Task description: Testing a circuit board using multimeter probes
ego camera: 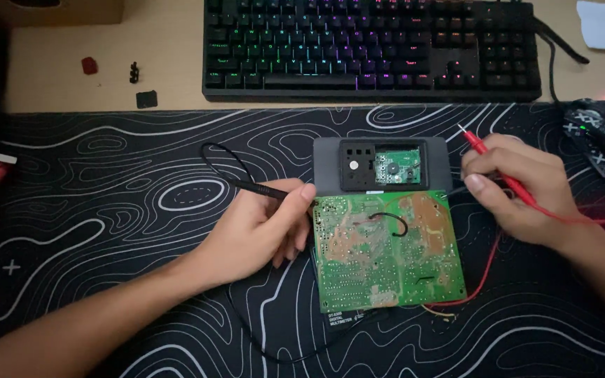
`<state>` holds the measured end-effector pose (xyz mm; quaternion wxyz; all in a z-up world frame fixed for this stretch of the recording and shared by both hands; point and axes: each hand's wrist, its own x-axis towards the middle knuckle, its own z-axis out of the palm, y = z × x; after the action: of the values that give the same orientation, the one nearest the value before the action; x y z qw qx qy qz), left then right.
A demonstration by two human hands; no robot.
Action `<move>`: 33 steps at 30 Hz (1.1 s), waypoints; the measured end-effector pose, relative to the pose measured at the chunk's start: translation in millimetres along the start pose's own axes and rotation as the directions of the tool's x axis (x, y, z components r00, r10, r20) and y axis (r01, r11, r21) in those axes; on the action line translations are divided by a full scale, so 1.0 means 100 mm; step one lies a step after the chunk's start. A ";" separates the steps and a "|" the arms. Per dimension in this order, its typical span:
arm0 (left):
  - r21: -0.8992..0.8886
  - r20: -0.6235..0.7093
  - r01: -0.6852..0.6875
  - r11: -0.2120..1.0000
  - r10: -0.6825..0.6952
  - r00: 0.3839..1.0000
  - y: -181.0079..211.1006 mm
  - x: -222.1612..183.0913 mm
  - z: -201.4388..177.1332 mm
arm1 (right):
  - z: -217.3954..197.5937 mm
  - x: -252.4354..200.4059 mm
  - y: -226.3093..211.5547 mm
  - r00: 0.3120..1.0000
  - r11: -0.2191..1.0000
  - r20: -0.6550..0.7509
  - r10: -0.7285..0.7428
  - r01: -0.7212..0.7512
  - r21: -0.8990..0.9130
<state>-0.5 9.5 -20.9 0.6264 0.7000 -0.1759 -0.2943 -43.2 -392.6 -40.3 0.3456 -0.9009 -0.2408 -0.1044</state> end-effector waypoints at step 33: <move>0.013 -0.014 -0.024 1.000 0.024 1.000 0.14 -0.02 -0.01 | -0.62 -0.58 0.44 0.935 0.954 0.331 -0.129 0.208 -0.216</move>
<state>0.5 9.6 -7.1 0.6266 0.7040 -0.1818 -0.2807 -72.3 -484.1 -40.4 0.1778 -0.9178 -0.3546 -0.0190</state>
